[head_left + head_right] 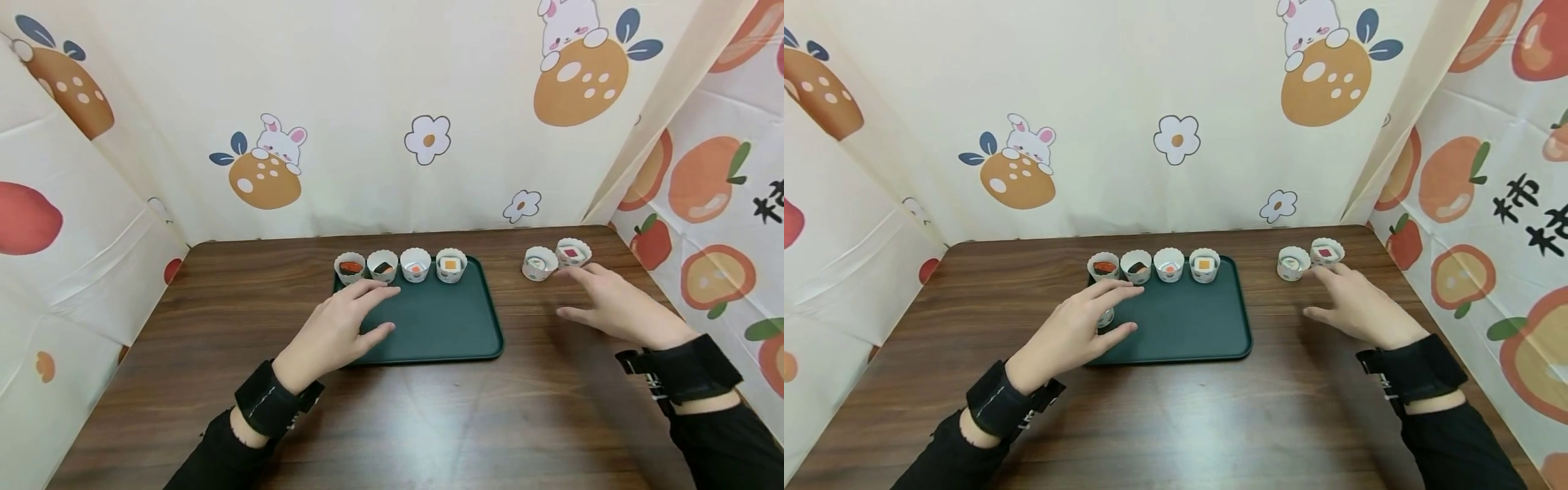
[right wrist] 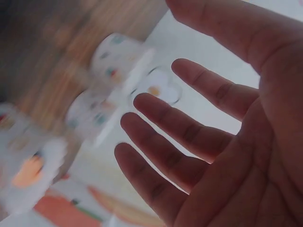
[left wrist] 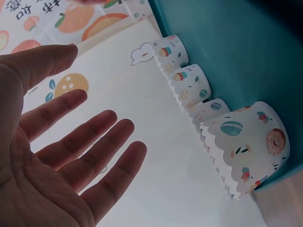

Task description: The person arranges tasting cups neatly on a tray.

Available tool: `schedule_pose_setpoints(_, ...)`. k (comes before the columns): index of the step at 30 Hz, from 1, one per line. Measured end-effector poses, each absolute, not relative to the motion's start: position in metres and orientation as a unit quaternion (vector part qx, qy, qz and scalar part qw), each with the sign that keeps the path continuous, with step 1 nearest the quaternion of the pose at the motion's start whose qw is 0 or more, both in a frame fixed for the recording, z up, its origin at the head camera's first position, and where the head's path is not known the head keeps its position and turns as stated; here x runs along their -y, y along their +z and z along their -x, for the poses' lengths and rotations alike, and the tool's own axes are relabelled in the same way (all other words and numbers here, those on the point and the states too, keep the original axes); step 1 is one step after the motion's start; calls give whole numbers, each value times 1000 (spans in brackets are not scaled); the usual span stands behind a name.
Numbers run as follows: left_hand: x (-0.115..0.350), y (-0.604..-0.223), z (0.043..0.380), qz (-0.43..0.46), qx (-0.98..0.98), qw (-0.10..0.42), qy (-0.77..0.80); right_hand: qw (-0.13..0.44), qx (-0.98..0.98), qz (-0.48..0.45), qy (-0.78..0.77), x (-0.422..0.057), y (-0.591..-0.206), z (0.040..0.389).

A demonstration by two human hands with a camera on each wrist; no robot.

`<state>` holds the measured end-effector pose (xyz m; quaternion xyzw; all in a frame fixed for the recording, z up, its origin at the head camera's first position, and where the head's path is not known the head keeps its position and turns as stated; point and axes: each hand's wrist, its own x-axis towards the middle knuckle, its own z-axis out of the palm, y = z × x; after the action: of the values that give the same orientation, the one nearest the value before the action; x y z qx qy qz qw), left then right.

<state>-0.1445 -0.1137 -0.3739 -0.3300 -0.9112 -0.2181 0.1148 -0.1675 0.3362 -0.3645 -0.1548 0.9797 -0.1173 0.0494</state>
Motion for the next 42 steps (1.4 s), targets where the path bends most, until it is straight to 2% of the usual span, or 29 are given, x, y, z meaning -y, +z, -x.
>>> schedule_pose_setpoints(8,112,-374,143,338,910,112,-210,25,-989,116,-93,-385,-382,161)
schedule_pose_setpoints(16,107,-372,142,343,909,110,-211,39,-990,95,-97,-408,-389,158)
schedule_pose_setpoints(32,107,-371,142,342,905,113,-225,47,-988,93,-113,-415,-402,162)
schedule_pose_setpoints(42,108,-370,143,344,902,117,-233,40,-985,91,-139,-390,-390,164)
